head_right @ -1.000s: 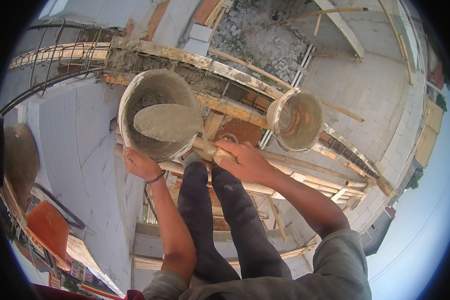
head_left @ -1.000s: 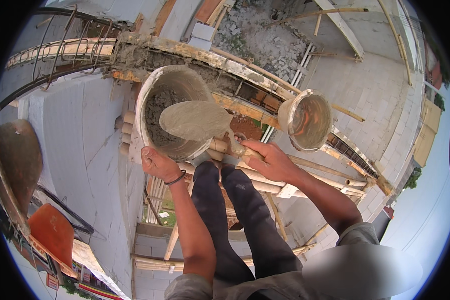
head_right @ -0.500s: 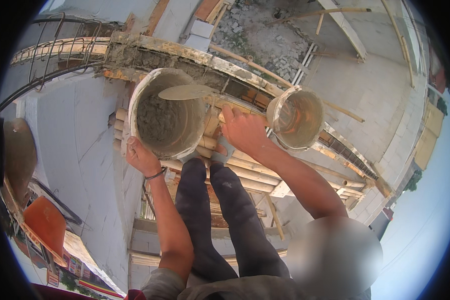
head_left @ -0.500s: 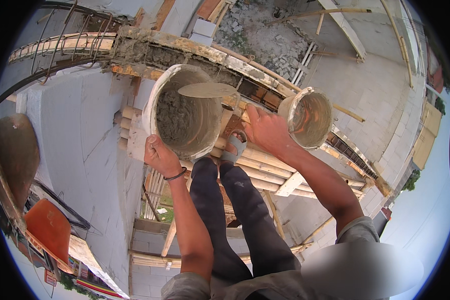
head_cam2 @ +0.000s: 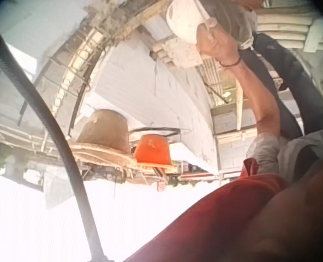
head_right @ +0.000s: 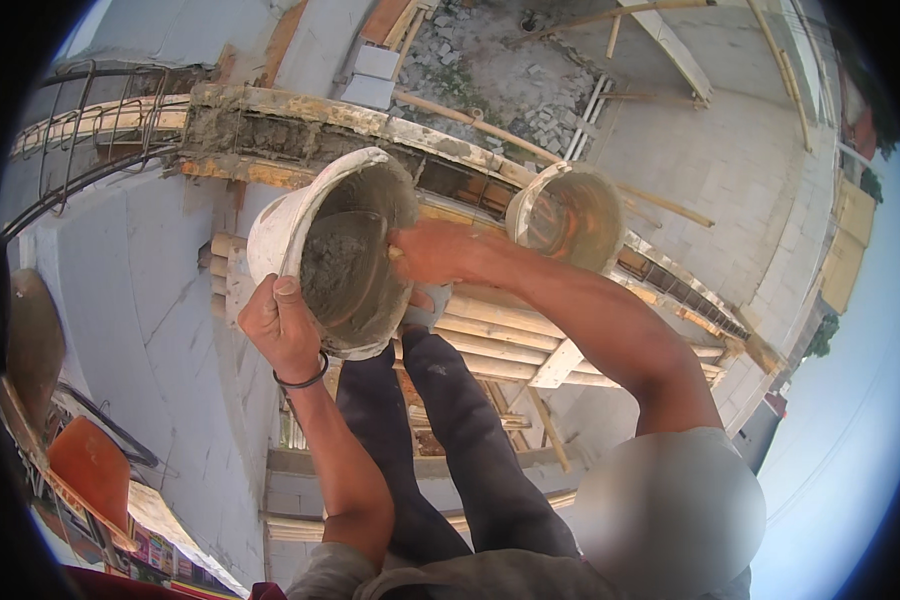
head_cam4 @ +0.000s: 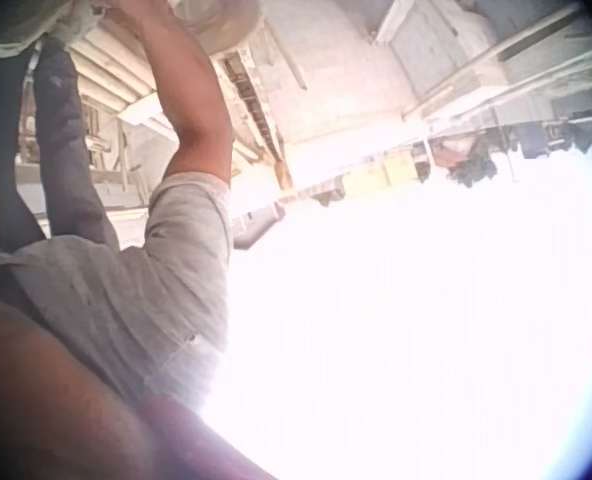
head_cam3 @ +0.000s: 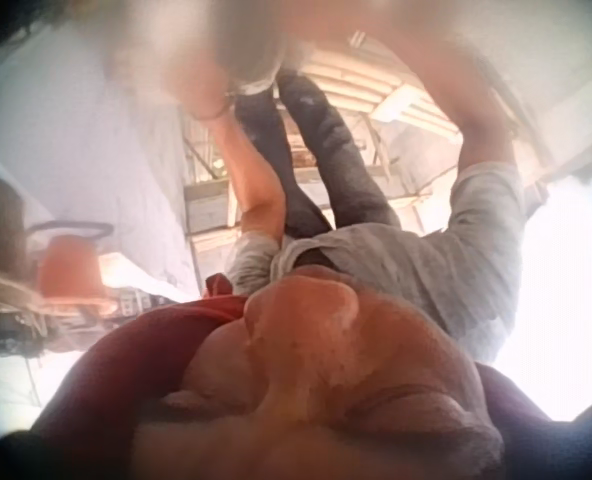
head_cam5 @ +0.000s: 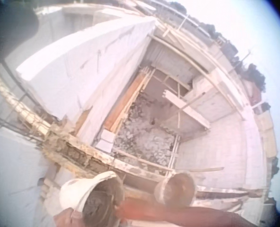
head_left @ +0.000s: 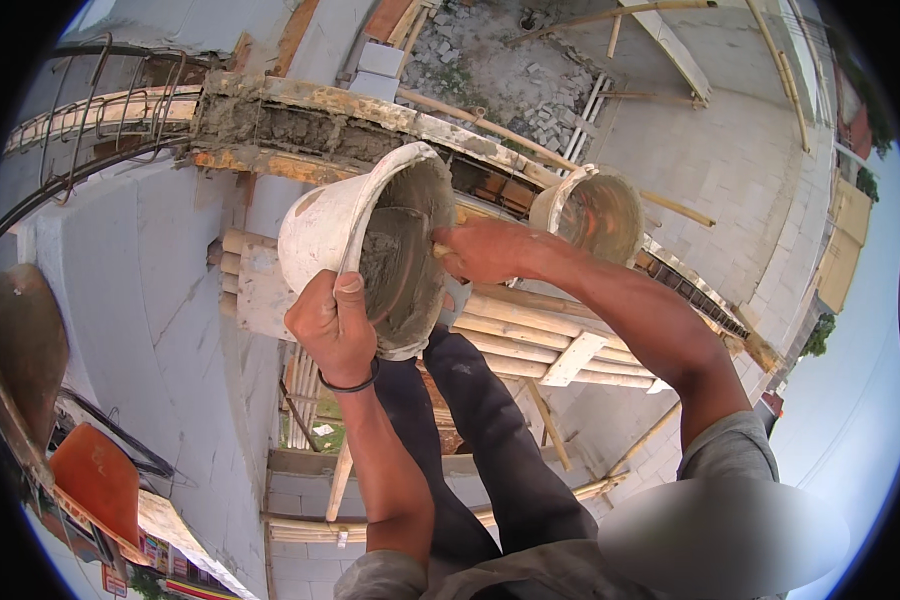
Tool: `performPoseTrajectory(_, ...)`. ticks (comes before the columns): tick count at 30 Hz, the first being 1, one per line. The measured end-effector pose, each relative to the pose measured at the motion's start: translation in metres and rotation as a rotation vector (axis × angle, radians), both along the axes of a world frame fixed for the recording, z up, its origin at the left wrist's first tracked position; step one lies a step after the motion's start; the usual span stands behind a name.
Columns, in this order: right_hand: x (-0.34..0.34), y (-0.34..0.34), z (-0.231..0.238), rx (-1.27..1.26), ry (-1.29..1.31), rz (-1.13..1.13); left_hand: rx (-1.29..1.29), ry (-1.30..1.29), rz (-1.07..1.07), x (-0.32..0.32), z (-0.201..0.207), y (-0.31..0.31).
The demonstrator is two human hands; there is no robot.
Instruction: The person scoops wet cement from a bucket with a trowel and applies it to a rebar-reinforced beam on a bamboo scaffold. The person repeatedly transfers cement along the beam and smooths the surface while standing on the scaffold.
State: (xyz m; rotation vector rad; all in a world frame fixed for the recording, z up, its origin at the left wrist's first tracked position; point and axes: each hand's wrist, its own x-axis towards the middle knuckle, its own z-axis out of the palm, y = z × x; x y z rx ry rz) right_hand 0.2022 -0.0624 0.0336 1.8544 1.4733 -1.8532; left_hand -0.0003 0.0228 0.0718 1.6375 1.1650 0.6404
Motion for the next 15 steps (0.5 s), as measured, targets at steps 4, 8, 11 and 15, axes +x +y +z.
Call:
performPoseTrajectory(4,0.018,-0.005,0.001,-0.232,0.270,-0.149,-0.115,-0.110,-0.074,-0.010,0.010,0.012)
performPoseTrajectory(8,0.002,-0.025,0.004,-0.382,0.444,-0.333,-0.149,-0.200,0.022,-0.021,-0.004,0.011)
performPoseTrajectory(11,-0.010,-0.038,0.006,-0.444,0.651,-0.502,-0.194,-0.170,0.119,-0.027,-0.019,0.001)
performPoseTrajectory(15,-0.012,-0.054,0.015,-0.538,0.784,-0.739,-0.112,0.004,0.354,-0.039,-0.039,-0.002)
